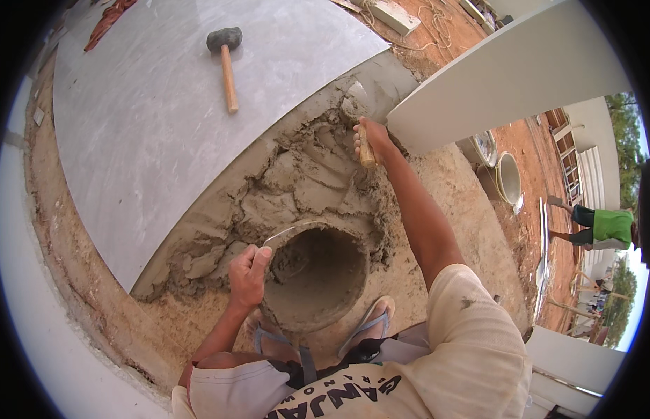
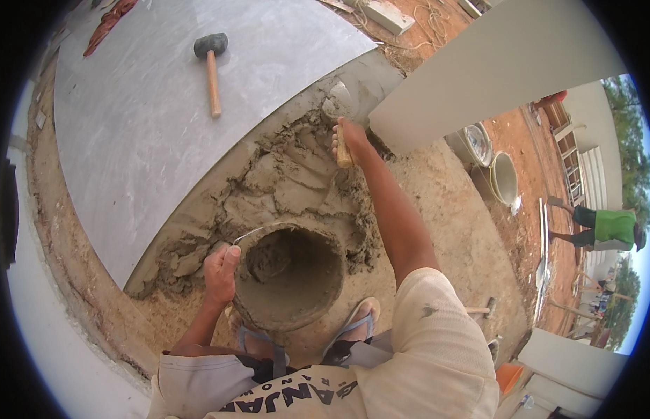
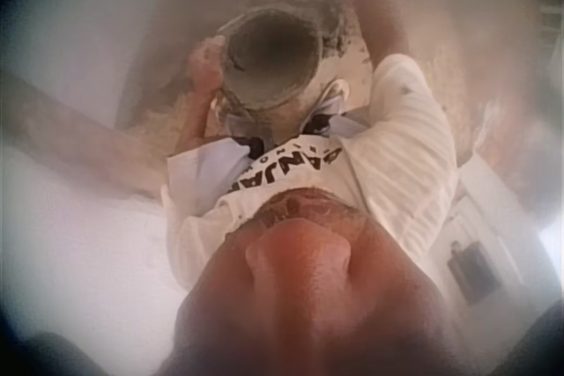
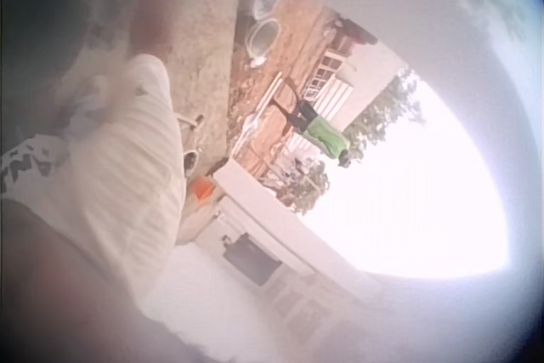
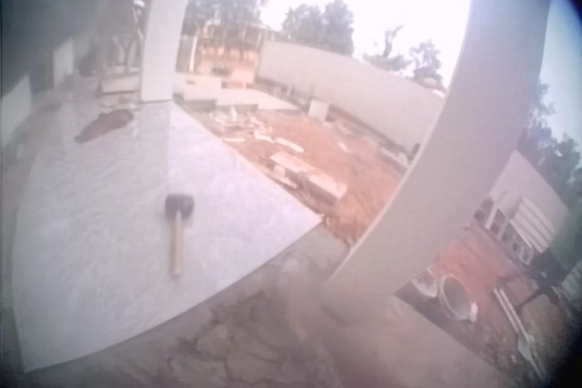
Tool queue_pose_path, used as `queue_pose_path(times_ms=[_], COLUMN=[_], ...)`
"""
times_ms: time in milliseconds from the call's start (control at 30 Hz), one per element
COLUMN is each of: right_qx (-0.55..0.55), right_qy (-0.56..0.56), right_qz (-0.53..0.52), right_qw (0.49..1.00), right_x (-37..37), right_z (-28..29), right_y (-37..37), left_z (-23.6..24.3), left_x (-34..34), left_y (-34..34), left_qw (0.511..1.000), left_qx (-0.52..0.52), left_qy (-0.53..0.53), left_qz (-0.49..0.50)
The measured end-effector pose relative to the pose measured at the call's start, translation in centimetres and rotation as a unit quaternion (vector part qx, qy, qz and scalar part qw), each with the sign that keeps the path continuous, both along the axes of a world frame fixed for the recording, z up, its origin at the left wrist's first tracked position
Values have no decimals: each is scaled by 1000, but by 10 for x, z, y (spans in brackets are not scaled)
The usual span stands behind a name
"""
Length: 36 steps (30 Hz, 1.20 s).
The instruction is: The person scoops wet cement from a bucket using a trowel and spreads it onto the floor surface. They repeatedly transfer the material from the bucket to the ground, smoothing it out to prepare the area for tiling.
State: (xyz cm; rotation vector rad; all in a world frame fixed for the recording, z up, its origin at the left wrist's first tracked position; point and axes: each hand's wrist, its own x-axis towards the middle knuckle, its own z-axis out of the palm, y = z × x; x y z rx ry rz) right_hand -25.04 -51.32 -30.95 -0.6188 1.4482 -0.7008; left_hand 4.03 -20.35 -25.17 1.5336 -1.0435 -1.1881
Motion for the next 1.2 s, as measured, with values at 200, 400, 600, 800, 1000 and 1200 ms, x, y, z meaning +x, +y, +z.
queue_pose_path(times_ms=[200,400,600,800,1000,1200], right_qx=[11,4,50,9,-32,-39], right_qy=[-137,-172,-115,52,47,-68], right_qz=[-102,-138,-30,46,-36,-206], right_qw=[985,975,992,998,998,975], right_x=[26,75,81,52,57,18], right_z=[-8,-3,5,-3,-7,-20], right_y=[5,21,18,19,3,-46], left_z=[-5,-4,-3,-7,-4,-5], left_x=[2,1,2,0,4,0], left_y=[3,2,1,1,3,-1], left_qw=[1000,1000,1000,1000,1000,1000], left_qx=[14,7,9,-5,10,-4], left_qy=[13,11,13,15,6,-10], left_qz=[0,1,3,2,4,-11])
